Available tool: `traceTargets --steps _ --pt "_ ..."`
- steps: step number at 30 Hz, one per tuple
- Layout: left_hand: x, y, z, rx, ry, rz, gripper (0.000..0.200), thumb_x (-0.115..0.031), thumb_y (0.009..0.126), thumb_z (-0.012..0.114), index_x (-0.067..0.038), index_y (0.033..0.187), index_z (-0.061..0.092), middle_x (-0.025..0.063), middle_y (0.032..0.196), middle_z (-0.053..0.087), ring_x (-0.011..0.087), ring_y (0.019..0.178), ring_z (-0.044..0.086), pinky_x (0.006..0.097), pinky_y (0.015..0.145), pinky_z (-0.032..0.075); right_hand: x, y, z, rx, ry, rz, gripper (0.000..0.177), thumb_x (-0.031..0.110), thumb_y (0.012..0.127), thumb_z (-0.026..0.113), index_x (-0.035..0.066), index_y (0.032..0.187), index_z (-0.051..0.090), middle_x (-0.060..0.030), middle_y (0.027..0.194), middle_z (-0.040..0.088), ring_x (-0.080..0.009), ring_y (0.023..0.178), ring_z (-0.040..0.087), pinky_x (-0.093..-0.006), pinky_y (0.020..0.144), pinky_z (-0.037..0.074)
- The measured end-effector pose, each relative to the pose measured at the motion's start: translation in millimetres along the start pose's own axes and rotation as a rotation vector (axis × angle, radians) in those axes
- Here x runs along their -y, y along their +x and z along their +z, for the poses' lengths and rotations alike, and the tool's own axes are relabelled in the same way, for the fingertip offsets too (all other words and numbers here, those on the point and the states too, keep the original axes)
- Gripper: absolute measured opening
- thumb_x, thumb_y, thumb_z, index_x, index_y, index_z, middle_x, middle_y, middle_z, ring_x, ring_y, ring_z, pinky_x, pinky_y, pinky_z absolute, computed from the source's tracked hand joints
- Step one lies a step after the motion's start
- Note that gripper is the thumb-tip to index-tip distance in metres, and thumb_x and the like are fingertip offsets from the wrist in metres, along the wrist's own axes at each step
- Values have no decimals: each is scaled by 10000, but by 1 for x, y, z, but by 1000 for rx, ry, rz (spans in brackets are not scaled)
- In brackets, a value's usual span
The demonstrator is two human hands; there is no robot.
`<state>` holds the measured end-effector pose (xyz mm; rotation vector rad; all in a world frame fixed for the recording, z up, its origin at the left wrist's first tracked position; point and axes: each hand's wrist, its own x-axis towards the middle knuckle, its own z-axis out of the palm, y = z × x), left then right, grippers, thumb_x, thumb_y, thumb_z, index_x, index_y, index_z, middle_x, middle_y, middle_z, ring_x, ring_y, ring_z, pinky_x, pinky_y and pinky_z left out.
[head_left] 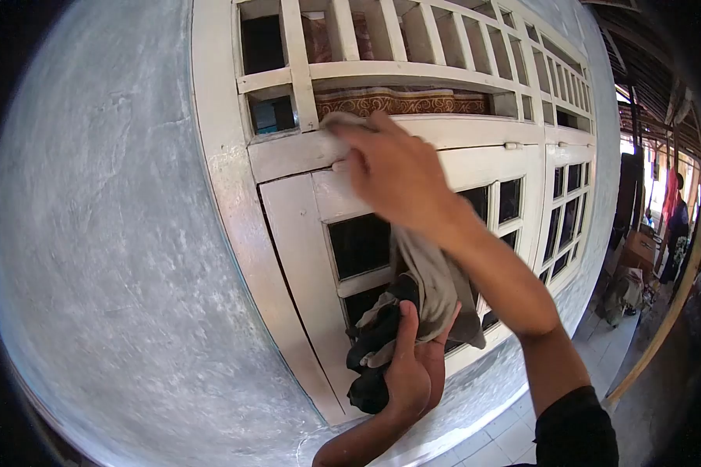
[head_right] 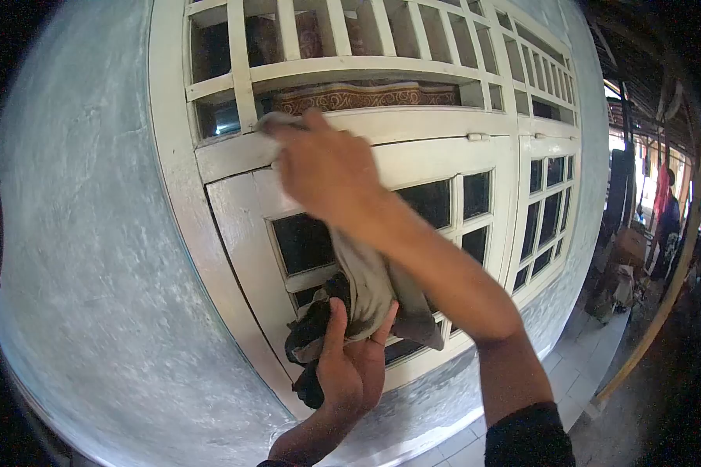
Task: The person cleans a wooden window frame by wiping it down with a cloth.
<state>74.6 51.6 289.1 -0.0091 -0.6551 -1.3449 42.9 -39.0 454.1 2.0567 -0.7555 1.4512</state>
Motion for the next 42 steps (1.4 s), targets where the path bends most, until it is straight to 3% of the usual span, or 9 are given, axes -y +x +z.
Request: traceTargets --steps 8,13,19,20,27,29,34,39,42 --pt "5 1 1 -27 8 -4 462 -256 1019 437 -35 1408 318 133 1446 400 254 1343 390 504 1152 277 14 -2 10 -5 37 35 286 155 856 526 97 1105 656 -196 949 590 -387 751 639 -477 692 530" --pt "1 2 -8 12 25 -65 476 -258 1022 430 -10 1410 310 143 1443 401 257 1335 399 499 1149 281 -58 -16 -13 -154 -80 128 369 179 861 488 129 1202 620 -234 944 632 -391 794 666 -501 697 549" --pt "27 6 -1 38 -15 -36 505 -283 1022 427 6 1418 307 160 1438 404 259 1335 398 483 1154 276 -8 -7 3 3 -80 88 392 128 819 505 156 1185 641 -207 1006 618 -374 692 659 -455 670 557" --pt "27 8 0 54 -48 -50 511 -290 1023 421 8 1423 308 157 1442 398 258 1339 390 461 1157 275 -12 -9 -1 -22 -23 90 268 191 858 541 80 1081 640 -194 944 624 -372 766 645 -462 691 535" --pt "35 16 -4 45 -2 -189 510 -294 1011 458 19 1399 348 157 1410 437 255 1301 429 434 1132 320 -90 -32 -28 -111 -107 338 378 173 836 511 136 1194 626 -181 938 634 -367 813 647 -465 728 534" --pt "48 15 2 35 -26 -183 482 -283 1009 466 11 1380 377 147 1383 463 247 1286 443 419 1126 332 -75 -21 -12 31 -174 333 356 163 843 513 145 1178 630 -175 953 624 -362 801 647 -464 712 535" --pt "59 14 6 83 -59 -193 479 -295 1017 440 13 1379 377 154 1376 463 243 1288 438 397 1132 325 -71 -28 -17 -43 22 139 342 153 860 502 151 1178 630 -159 975 615 -335 815 650 -443 705 542" --pt "59 27 8 94 13 -267 491 -299 1015 446 21 1380 370 155 1389 445 238 1301 419 404 1153 288 -124 -41 -54 -105 -4 496 356 169 838 492 84 1149 643 -219 970 653 -390 800 646 -470 744 529" --pt "80 24 14 66 -4 -224 514 -301 1006 468 19 1390 348 146 1386 445 240 1304 414 428 1161 262 -102 -33 -25 -184 -17 310 294 142 832 515 66 1082 650 -235 926 636 -393 833 641 -464 757 530"
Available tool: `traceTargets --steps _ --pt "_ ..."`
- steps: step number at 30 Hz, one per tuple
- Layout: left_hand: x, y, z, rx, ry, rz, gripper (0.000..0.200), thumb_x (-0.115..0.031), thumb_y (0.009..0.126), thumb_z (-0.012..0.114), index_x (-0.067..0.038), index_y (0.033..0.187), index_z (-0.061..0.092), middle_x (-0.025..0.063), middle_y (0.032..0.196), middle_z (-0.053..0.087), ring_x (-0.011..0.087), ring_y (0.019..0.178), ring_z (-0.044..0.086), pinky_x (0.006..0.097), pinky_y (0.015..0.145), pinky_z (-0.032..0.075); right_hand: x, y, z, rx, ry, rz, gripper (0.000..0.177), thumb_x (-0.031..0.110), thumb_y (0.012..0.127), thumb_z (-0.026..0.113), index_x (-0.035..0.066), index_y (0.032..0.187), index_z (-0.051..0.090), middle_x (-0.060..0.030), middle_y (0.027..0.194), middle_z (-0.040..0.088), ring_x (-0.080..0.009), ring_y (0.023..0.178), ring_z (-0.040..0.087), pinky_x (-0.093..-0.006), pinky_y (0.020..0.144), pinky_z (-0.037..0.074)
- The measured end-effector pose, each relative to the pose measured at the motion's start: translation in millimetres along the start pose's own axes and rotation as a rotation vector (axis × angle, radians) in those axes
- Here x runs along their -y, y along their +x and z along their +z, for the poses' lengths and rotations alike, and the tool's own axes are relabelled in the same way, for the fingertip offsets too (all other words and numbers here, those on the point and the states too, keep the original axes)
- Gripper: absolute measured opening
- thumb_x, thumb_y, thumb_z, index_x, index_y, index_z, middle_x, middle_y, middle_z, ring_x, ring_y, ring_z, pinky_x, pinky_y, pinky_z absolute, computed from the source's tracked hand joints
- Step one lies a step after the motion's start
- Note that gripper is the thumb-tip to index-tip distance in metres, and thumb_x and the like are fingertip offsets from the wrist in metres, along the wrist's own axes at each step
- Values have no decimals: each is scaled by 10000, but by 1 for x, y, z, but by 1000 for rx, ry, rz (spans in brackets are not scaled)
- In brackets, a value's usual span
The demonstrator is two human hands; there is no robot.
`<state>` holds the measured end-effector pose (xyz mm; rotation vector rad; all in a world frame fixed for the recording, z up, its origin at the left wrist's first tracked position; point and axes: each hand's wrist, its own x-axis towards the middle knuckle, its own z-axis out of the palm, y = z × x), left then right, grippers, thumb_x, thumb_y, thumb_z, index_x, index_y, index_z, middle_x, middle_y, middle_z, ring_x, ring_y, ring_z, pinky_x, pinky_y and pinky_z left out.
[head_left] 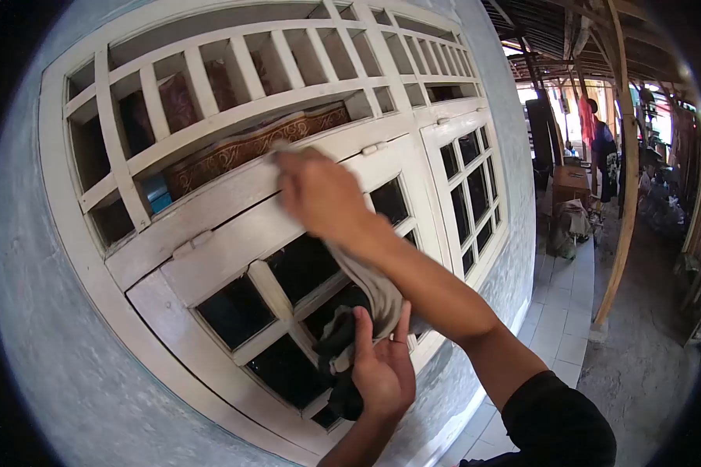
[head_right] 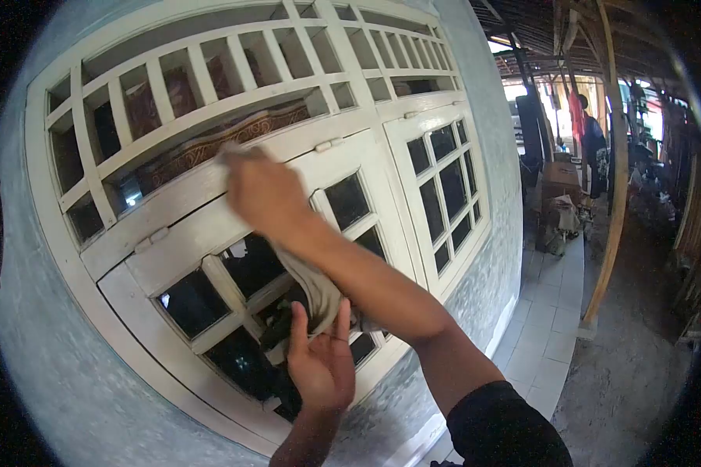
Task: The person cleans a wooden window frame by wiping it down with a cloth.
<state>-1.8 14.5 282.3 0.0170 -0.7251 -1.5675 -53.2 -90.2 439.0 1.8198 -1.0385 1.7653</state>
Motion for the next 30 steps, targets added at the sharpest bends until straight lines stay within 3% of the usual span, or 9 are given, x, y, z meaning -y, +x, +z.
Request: traceTargets --steps 3,9,13,17,19,21,24,27,30 --pt "10 1 9 -15 6 31 520 -309 1003 473 11 1393 348 143 1381 445 243 1293 420 435 1157 262 2 -2 1 42 87 -141 300 140 834 519 75 1097 648 -224 918 635 -383 851 642 -458 761 528" --pt "11 26 5 49 -49 -104 453 -299 1003 480 4 1334 426 117 1339 497 205 1242 466 401 1137 300 -68 11 -30 -49 -117 121 351 157 836 492 85 1147 638 -236 894 647 -400 806 646 -478 739 524" --pt "34 19 17 22 -82 -106 411 -269 985 526 -21 1307 460 112 1292 539 201 1208 501 406 1117 336 -35 1 -16 33 14 -75 289 150 836 511 79 1083 642 -229 913 637 -426 798 638 -503 723 522" --pt "42 24 14 10 -64 -127 420 -258 974 546 -16 1307 462 111 1282 548 207 1194 515 405 1110 346 -53 2 -39 61 -95 10 345 185 852 492 146 1158 645 -219 929 646 -407 802 649 -495 734 531" --pt "39 30 12 18 -103 -179 415 -249 977 541 0 1299 463 116 1281 549 210 1192 516 405 1110 350 -77 15 -56 111 -258 198 378 196 854 478 163 1199 628 -233 943 649 -397 804 658 -497 724 538" --pt "37 35 13 36 -128 -183 410 -241 978 539 7 1295 464 118 1281 549 211 1191 518 407 1111 350 -85 14 -46 9 -267 128 341 195 846 487 133 1144 640 -234 906 645 -410 798 653 -515 722 534" --pt "47 28 15 21 -129 -187 406 -242 986 522 10 1300 461 122 1285 546 219 1199 512 404 1110 354 -66 12 -33 166 -274 63 243 194 852 491 75 992 650 -231 870 636 -425 796 646 -511 729 533" --pt "50 23 22 25 -117 -179 409 -241 989 517 12 1304 457 138 1288 537 225 1211 501 394 1106 362 -60 1 -39 114 -197 -49 284 211 848 497 111 1071 643 -199 904 650 -408 835 649 -497 763 533" --pt "43 31 17 94 -163 -206 411 -253 992 509 19 1296 456 150 1274 544 216 1203 511 385 1106 363 -95 22 -62 152 -307 209 328 223 849 490 136 1119 653 -207 895 665 -406 848 647 -501 767 527"
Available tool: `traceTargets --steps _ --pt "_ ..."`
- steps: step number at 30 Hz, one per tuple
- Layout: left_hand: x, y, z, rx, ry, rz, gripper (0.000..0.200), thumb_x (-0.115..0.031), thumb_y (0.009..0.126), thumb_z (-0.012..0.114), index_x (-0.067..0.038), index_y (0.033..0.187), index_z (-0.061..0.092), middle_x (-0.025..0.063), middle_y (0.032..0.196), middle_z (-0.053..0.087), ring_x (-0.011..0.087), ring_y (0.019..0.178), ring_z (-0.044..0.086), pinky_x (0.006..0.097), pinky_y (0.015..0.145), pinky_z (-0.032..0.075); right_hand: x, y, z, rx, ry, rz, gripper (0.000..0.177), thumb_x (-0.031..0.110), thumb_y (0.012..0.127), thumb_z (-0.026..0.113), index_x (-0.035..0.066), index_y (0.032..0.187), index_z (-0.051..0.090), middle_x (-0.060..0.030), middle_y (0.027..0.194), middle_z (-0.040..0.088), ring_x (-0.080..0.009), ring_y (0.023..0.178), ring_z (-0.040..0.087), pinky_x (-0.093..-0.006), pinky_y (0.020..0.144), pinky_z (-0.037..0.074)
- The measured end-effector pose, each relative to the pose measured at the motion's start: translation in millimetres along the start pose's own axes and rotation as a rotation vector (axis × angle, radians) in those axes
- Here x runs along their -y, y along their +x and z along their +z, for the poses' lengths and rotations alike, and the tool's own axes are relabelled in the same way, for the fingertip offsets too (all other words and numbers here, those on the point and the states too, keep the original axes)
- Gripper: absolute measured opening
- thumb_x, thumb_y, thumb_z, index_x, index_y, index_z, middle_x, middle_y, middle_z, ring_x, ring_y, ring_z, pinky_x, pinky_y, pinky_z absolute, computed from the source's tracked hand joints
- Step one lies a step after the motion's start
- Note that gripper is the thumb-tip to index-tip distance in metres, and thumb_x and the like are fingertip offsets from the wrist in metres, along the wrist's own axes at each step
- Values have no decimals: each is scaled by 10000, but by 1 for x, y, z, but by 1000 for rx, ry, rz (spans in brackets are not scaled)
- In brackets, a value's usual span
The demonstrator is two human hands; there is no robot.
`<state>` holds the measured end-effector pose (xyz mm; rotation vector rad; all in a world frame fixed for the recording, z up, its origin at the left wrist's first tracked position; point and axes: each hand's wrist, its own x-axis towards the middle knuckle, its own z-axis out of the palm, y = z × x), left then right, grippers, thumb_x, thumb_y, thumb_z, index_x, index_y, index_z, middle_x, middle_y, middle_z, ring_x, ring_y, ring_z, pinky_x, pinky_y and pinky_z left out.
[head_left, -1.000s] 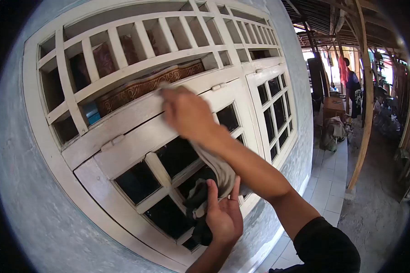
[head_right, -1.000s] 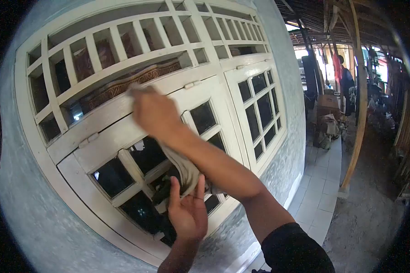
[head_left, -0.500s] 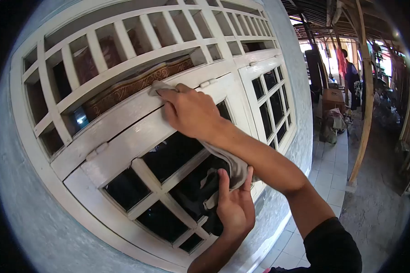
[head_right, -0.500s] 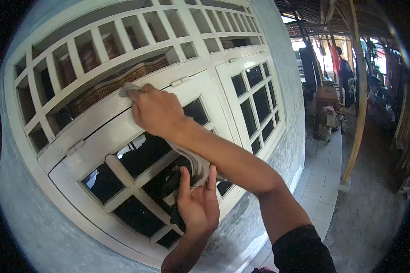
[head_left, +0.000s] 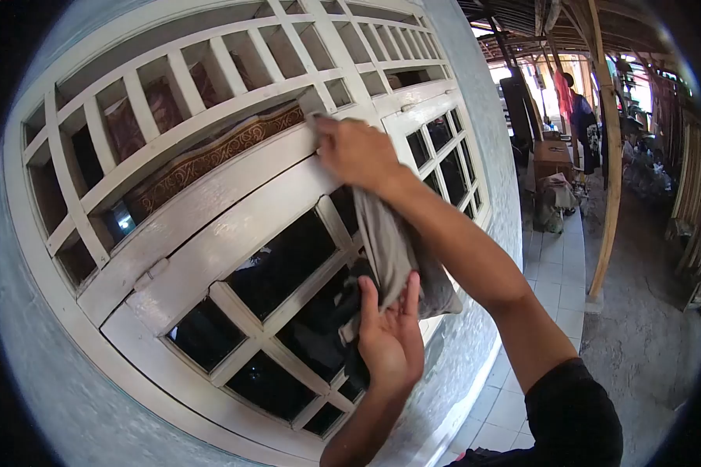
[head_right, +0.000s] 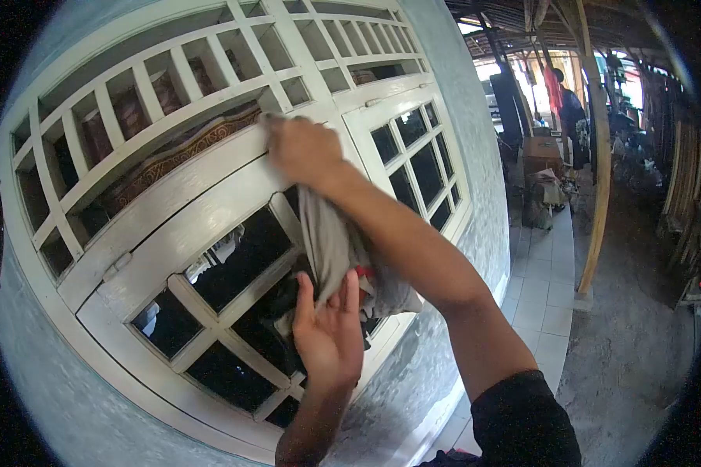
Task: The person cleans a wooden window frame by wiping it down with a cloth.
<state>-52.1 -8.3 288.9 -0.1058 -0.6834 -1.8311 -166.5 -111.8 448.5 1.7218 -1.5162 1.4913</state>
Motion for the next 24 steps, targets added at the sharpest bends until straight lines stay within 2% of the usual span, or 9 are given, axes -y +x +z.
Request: traceTargets --steps 1,6,10,13,16,18,21,23,24 --pt "-3 2 -2 -12 22 -5 409 -254 992 508 18 1294 457 149 1272 545 213 1199 514 385 1107 362 -10 6 9 -86 9 -4 278 203 844 493 93 1038 658 -222 862 660 -411 851 644 -505 765 522" --pt "6 8 4 -19 19 -52 391 -241 991 510 9 1288 464 146 1267 544 209 1195 511 401 1107 360 19 -6 13 -73 99 -222 294 171 838 486 81 1059 657 -250 853 650 -423 828 640 -501 763 518" --pt "-4 16 0 23 -13 -47 397 -233 992 509 20 1292 451 157 1288 517 232 1199 501 405 1108 360 -23 14 10 -110 56 -17 326 187 839 493 87 1098 664 -266 855 655 -427 808 644 -495 782 516" --pt "-2 22 -3 -38 -21 -63 394 -225 995 501 28 1293 448 158 1283 518 240 1198 499 403 1098 374 -10 8 21 -138 -18 -89 357 206 844 482 99 1129 668 -268 873 655 -418 821 647 -492 785 512" --pt "11 16 -1 -48 -16 -110 384 -230 998 495 33 1277 454 156 1281 516 236 1195 503 394 1091 393 -15 15 18 -117 126 -130 377 211 850 469 98 1158 656 -255 814 653 -404 787 650 -478 762 513" --pt "5 19 -3 -79 -35 -121 385 -232 999 492 32 1277 454 154 1285 511 237 1197 505 391 1088 401 -28 17 11 -78 74 -54 407 220 849 471 117 1207 636 -241 783 656 -387 761 653 -461 753 519" --pt "0 24 -5 -35 -50 -101 399 -235 1001 491 32 1293 438 163 1295 500 237 1208 500 389 1097 397 -12 10 24 -208 -56 -76 322 197 846 469 77 1072 664 -256 778 641 -409 763 647 -488 736 509" --pt "3 15 1 -50 -44 -91 407 -236 1002 488 34 1300 428 169 1295 499 236 1214 496 391 1103 390 12 0 24 -161 54 -211 266 175 847 469 57 992 659 -272 794 631 -420 765 642 -499 739 502" --pt "6 11 1 -42 -46 -90 418 -233 1003 485 36 1314 411 174 1300 494 239 1215 496 396 1109 383 23 -4 25 -107 122 -279 272 170 850 472 67 1015 662 -270 791 628 -419 760 640 -498 740 501"
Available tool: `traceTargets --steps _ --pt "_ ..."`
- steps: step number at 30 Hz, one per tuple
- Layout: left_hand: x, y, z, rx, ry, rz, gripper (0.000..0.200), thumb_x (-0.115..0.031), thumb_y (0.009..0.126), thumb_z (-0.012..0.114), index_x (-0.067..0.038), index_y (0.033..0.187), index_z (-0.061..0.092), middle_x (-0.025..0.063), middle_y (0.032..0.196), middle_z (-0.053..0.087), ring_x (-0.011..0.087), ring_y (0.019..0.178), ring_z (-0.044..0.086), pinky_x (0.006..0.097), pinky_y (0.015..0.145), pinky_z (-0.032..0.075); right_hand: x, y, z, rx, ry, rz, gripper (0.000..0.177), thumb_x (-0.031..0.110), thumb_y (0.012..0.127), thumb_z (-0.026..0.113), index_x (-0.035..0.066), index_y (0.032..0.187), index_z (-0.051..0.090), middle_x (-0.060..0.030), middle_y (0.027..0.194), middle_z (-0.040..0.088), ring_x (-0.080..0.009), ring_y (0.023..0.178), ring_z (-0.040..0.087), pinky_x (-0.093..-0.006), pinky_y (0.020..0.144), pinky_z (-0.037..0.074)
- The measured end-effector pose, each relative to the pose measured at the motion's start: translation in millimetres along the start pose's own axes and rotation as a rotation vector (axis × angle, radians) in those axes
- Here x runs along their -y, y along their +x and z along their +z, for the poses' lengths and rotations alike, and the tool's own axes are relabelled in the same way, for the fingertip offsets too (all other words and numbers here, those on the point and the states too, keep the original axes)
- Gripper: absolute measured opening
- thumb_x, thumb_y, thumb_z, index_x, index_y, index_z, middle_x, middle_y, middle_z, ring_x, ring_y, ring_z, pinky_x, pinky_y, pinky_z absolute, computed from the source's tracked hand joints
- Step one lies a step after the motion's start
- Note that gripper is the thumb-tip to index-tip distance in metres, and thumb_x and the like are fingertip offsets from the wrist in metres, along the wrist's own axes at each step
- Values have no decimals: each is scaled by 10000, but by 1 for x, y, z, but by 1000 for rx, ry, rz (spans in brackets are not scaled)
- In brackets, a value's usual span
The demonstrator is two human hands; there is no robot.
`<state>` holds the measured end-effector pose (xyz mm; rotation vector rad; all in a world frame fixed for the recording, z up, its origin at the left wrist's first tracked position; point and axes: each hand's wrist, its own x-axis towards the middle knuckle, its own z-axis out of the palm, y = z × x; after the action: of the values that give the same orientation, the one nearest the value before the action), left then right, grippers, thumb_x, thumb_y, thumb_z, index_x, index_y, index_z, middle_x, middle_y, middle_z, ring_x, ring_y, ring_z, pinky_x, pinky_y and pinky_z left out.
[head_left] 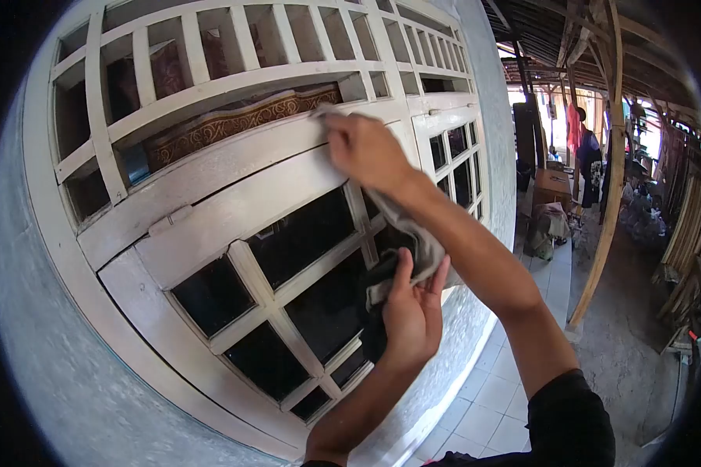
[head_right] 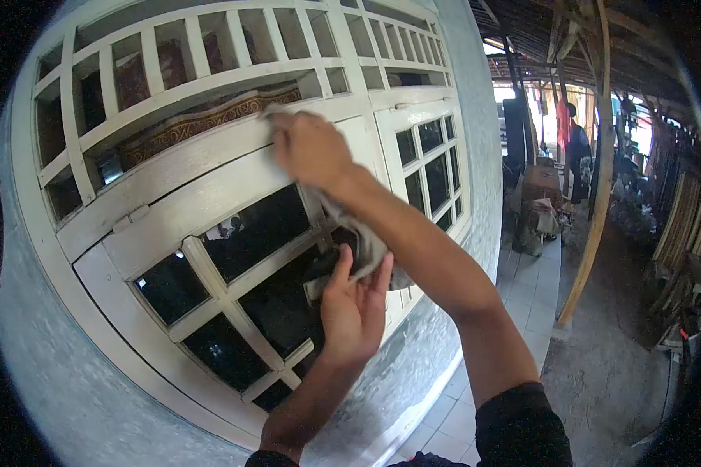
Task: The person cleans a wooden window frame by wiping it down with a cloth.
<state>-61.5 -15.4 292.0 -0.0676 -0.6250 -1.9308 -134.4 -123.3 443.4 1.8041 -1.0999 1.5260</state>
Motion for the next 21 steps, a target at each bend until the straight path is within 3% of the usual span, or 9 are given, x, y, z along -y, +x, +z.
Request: traceTargets --steps 3,4,7,10,11,13,15,16,21 --pt "-5 -7 -2 -2 -23 1 423 -231 1002 486 43 1314 407 172 1292 501 246 1214 495 393 1109 383 1 -3 -9 -15 8 6 350 199 857 478 109 1143 659 -239 760 640 -412 758 643 -481 751 509" --pt "-9 -6 -8 17 -68 -17 415 -225 998 496 54 1295 419 172 1286 509 252 1213 499 390 1109 383 -5 2 -17 65 -88 166 375 215 858 476 123 1175 652 -243 789 653 -416 776 646 -477 764 513" --pt "-27 -4 -10 12 -32 33 401 -221 997 497 56 1279 430 167 1277 517 246 1206 507 384 1109 384 -24 9 1 -73 -170 185 329 191 846 476 102 1100 666 -271 793 638 -447 783 633 -503 757 504" --pt "-24 -13 -8 -19 -52 74 402 -227 986 523 47 1268 439 155 1249 531 228 1184 526 395 1096 403 27 5 7 -44 45 -29 206 158 827 487 26 900 627 -291 803 614 -453 780 614 -498 745 488" --pt "-22 -16 -7 -34 -51 77 405 -229 983 529 45 1268 441 154 1244 534 225 1180 529 397 1094 407 46 -1 7 -6 121 -123 253 161 838 478 22 961 650 -281 809 621 -448 758 610 -483 733 492" --pt "-25 -20 -7 -45 -70 84 417 -235 976 544 35 1276 440 147 1255 533 227 1191 524 405 1092 408 51 -4 11 -50 101 -211 336 154 856 473 5 1099 651 -250 799 644 -353 689 638 -425 704 504" --pt "-34 -28 -10 -42 -83 74 424 -243 979 539 34 1283 437 144 1266 528 229 1204 515 399 1096 402 28 3 -4 103 163 26 411 153 877 466 -11 1230 595 -221 813 671 -220 642 619 -357 667 503" --pt "-39 -27 -18 -5 -82 70 434 -256 984 527 39 1287 433 140 1274 526 235 1219 503 387 1098 399 9 9 -3 128 201 185 407 206 860 482 101 1226 627 -217 692 636 -350 686 658 -434 711 516" --pt "-49 -34 -19 -47 -66 108 414 -250 991 511 21 1293 432 148 1330 480 245 1275 450 412 1128 354 61 1 16 -18 159 -25 241 155 848 496 31 985 650 -269 786 634 -440 776 636 -498 744 507"
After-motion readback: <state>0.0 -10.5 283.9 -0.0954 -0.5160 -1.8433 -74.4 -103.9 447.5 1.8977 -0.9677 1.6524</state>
